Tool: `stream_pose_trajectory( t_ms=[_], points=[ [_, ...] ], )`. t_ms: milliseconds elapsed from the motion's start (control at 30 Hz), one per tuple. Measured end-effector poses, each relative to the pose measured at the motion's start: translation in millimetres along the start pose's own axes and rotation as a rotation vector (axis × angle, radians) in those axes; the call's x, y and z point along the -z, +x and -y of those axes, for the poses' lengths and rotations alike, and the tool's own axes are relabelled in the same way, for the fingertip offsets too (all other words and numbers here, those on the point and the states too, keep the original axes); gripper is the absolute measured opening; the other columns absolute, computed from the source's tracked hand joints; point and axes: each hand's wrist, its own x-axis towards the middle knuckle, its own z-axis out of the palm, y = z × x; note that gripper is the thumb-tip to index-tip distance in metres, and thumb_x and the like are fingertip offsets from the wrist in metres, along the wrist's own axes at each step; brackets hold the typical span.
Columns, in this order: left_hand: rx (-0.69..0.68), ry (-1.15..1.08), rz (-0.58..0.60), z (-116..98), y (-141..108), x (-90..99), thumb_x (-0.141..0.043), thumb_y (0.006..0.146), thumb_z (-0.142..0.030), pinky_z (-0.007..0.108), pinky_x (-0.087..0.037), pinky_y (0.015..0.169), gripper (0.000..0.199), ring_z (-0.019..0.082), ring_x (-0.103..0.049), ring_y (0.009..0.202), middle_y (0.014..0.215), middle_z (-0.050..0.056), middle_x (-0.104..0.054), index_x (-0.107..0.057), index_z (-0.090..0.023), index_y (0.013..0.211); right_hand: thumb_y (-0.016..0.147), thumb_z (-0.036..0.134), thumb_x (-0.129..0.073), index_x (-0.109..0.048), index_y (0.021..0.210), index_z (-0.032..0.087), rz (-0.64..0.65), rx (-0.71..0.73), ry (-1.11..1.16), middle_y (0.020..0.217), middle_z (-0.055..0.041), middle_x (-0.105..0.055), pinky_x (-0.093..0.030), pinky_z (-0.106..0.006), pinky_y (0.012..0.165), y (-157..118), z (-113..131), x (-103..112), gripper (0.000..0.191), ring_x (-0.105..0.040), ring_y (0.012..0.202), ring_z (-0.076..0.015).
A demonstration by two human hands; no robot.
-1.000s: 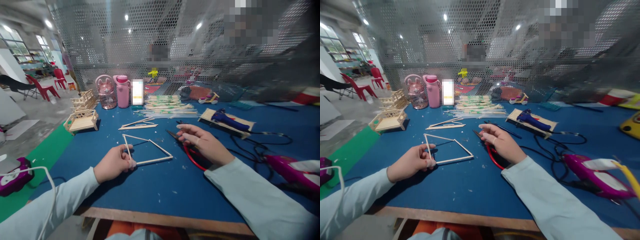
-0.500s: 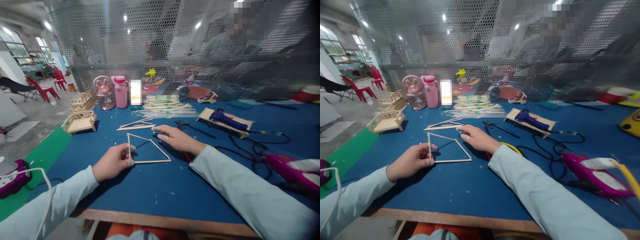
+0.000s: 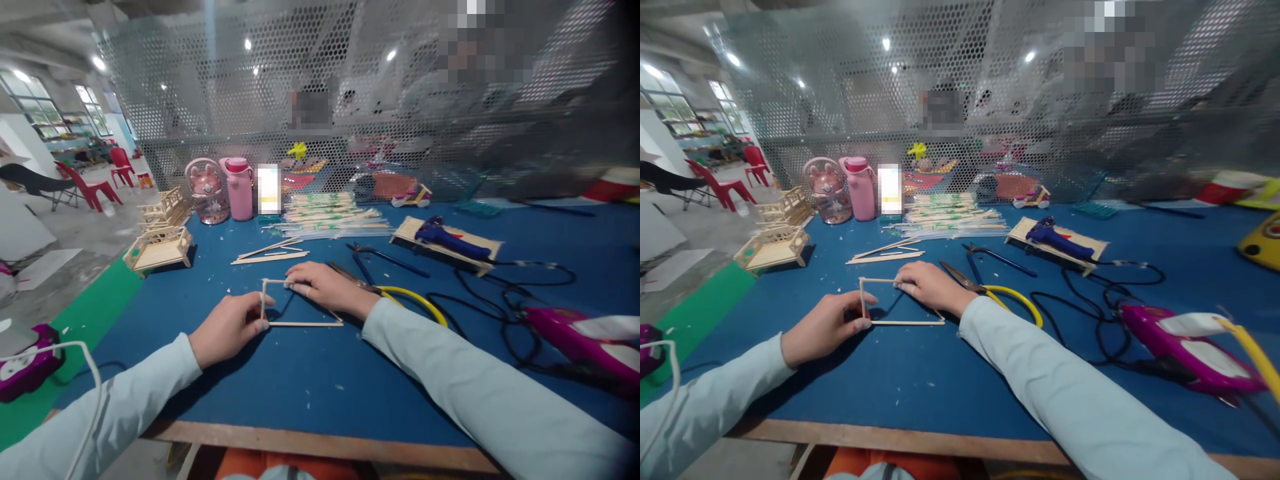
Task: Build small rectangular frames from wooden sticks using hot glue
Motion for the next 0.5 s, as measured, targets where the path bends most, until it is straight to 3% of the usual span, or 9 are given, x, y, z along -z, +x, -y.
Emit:
stream_pose_trajectory(
  t_ms=[133,267,500],
  points=[
    [0.079,-0.128,-0.018,7.1,2.6,-0.8,-0.054,0.077,-0.022,0.025,-0.044,0.065,0.032,0.014,-0.057,0.066,0.074,0.0,-0.064,-0.055,-0.017,0.108,0.084,0.025,-0.045,-0.067,0.093,0.015,-0.127,-0.114,0.019,0.092,-0.0083,-0.069,-0.048,-0.031,0.075,-7.4,-0.9,24.7,0.025,-0.062,0.084,-0.0176],
    [0.128,-0.18,-0.059,11.3,3.7,-4.0,-0.055,0.075,-0.021,0.024,-0.044,0.062,0.03,0.012,-0.055,0.062,0.071,-0.001,-0.062,-0.054,-0.016,0.105,0.08,0.026,-0.05,-0.068,0.088,0.019,-0.243,-0.237,0.05,0.089,-0.0052,-0.071,-0.049,-0.031,0.075,-23.4,7.4,49.8,0.021,-0.064,0.081,-0.0177],
    [0.094,-0.184,-0.187,9.6,-2.4,-13.8,-0.057,0.074,-0.018,0.024,-0.044,0.066,0.01,0.012,-0.057,0.067,0.072,-0.001,-0.063,-0.057,-0.016,0.084,0.08,0.036,-0.052,-0.066,0.099,0.021,-0.187,-0.199,0.11,0.088,-0.0037,-0.071,-0.052,-0.03,0.069,-45.0,29.5,50.6,0.028,-0.065,0.078,-0.0181]
  ],
)
